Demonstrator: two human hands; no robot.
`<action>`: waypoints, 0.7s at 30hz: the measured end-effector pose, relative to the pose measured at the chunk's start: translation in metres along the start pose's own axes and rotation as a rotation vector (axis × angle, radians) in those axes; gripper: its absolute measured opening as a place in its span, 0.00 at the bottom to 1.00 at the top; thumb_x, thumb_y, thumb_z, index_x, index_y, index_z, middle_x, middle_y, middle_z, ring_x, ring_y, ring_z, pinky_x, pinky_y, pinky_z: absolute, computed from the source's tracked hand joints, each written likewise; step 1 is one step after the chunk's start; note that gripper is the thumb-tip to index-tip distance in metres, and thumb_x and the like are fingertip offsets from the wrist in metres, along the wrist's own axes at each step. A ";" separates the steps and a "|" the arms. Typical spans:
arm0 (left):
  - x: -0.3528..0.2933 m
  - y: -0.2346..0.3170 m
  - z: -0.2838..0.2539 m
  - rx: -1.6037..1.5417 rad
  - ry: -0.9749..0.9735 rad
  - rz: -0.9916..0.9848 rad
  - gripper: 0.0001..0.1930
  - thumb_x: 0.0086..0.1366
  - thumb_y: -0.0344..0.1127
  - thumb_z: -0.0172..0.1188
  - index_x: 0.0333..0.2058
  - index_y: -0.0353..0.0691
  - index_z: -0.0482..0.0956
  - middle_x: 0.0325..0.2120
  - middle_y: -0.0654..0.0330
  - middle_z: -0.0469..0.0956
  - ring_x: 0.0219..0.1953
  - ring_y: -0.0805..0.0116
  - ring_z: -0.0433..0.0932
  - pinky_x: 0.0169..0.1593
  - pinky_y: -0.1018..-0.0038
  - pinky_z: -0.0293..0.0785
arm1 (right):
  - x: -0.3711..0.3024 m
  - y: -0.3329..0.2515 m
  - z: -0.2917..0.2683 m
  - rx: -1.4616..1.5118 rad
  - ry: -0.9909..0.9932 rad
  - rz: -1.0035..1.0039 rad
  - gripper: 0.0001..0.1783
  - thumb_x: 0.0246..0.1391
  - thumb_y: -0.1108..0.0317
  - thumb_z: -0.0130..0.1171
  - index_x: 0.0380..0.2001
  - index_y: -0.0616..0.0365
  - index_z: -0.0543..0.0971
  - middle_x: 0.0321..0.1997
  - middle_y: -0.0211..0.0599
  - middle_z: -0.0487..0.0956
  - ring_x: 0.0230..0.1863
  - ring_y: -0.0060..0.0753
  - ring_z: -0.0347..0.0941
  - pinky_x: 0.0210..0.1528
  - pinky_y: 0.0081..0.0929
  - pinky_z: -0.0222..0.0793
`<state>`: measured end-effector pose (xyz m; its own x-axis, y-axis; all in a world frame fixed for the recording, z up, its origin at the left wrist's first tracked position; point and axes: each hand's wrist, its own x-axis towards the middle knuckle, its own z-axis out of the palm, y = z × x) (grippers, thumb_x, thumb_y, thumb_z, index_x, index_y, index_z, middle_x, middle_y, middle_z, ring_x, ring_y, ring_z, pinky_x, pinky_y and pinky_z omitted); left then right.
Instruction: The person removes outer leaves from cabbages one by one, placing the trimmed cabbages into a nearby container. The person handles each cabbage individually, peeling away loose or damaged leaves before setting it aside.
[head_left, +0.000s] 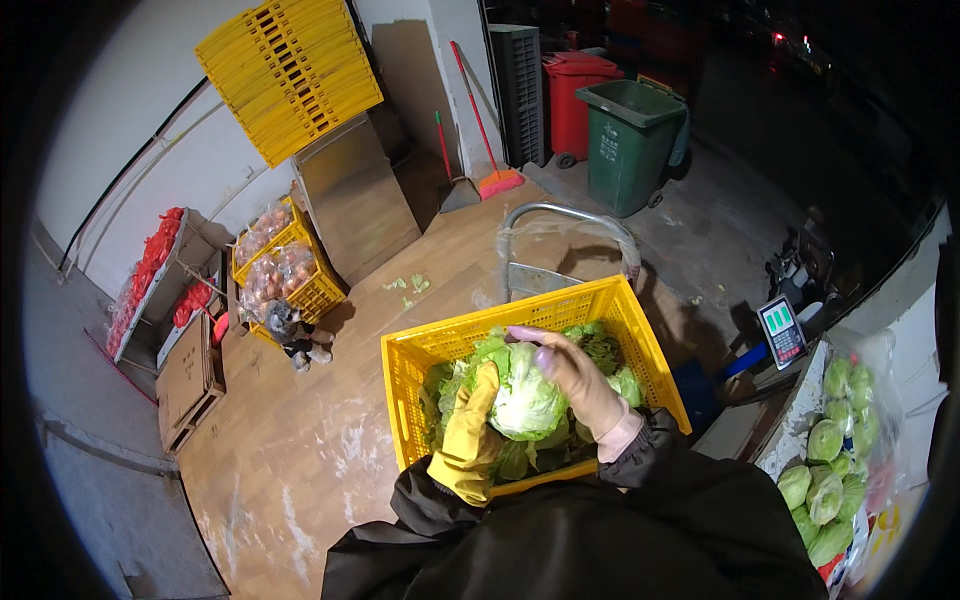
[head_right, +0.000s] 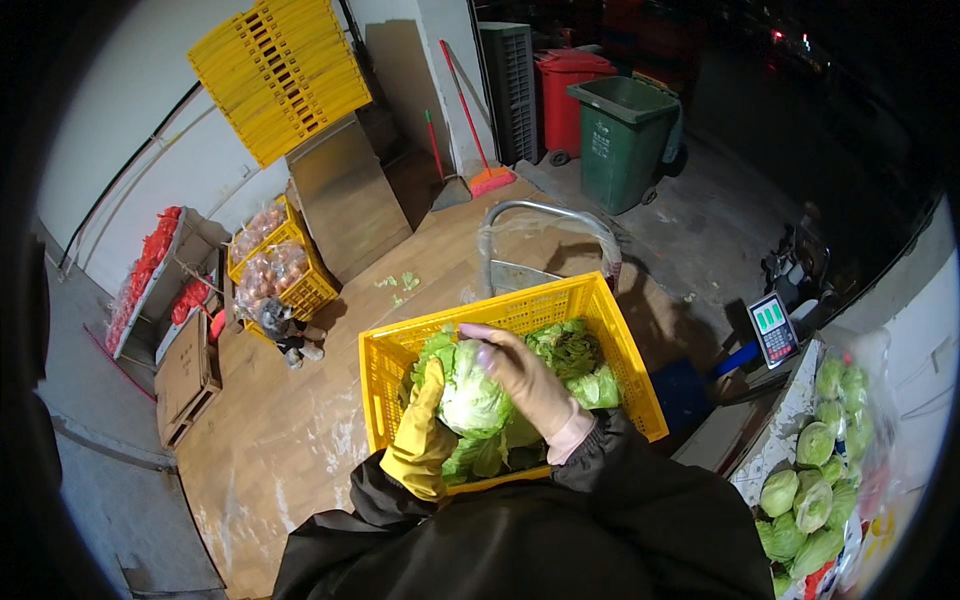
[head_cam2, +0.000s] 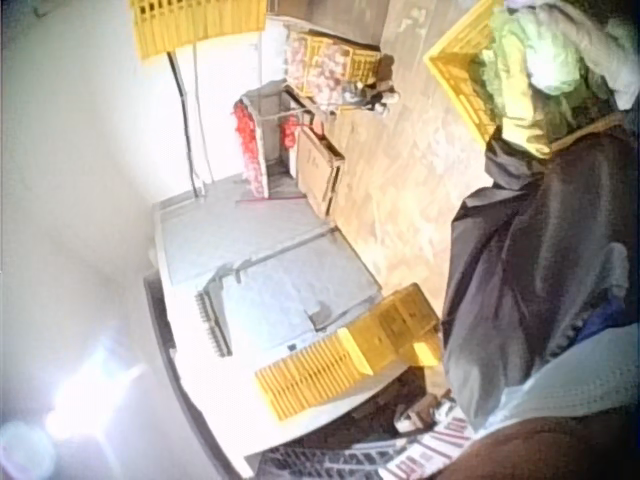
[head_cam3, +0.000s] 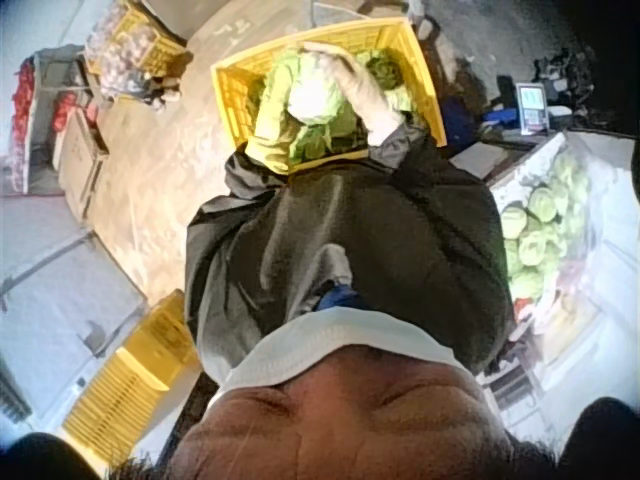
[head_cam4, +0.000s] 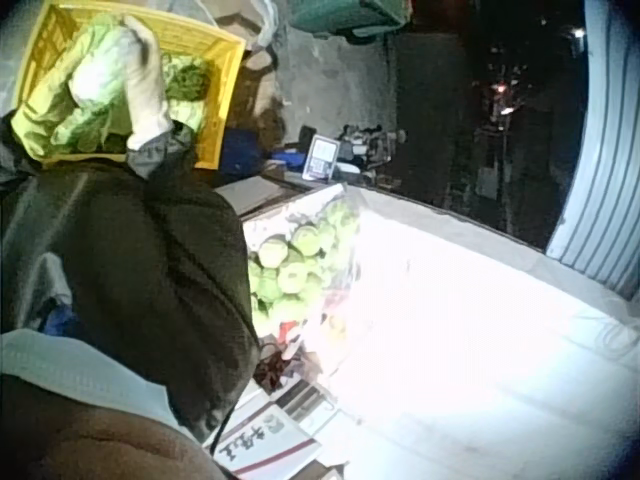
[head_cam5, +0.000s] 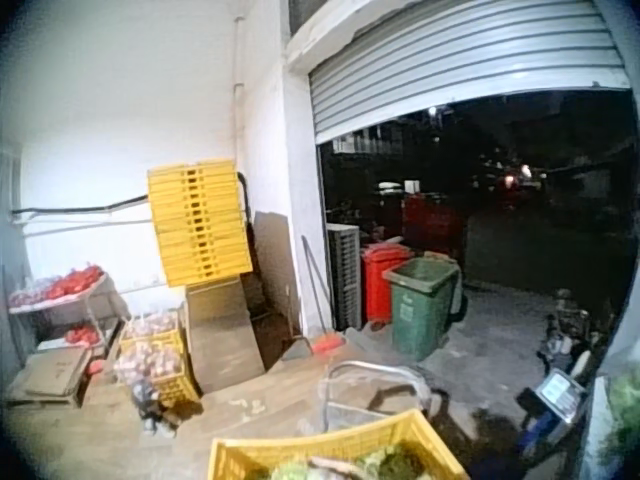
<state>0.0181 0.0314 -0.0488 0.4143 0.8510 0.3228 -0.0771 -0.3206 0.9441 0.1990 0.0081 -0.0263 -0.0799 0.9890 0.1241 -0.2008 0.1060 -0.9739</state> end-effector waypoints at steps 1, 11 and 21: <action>0.000 -0.001 0.002 -0.323 0.107 -0.158 0.24 0.67 0.36 0.59 0.60 0.40 0.68 0.58 0.56 0.72 0.58 0.63 0.72 0.60 0.69 0.66 | -0.003 -0.005 0.004 -0.148 0.009 -0.070 0.37 0.60 0.45 0.60 0.63 0.61 0.67 0.61 0.42 0.71 0.62 0.30 0.66 0.64 0.30 0.62; 0.003 0.013 0.004 -0.581 0.412 -0.444 0.14 0.67 0.32 0.63 0.49 0.37 0.75 0.42 0.63 0.79 0.43 0.79 0.76 0.48 0.82 0.73 | -0.014 -0.016 0.015 -0.993 0.152 -0.055 0.25 0.60 0.73 0.52 0.61 0.56 0.69 0.39 0.51 0.81 0.39 0.46 0.81 0.40 0.36 0.75; -0.001 0.024 -0.011 -0.778 0.207 -0.570 0.13 0.68 0.39 0.62 0.46 0.39 0.79 0.40 0.66 0.80 0.41 0.78 0.77 0.48 0.78 0.74 | -0.003 0.000 -0.020 -0.134 0.233 0.444 0.16 0.65 0.76 0.44 0.51 0.60 0.78 0.39 0.24 0.77 0.37 0.17 0.68 0.41 0.15 0.64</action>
<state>0.0060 0.0270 -0.0261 0.4139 0.8727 -0.2590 -0.5212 0.4604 0.7186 0.2185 0.0073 -0.0306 0.0937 0.9368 -0.3371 -0.0691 -0.3316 -0.9409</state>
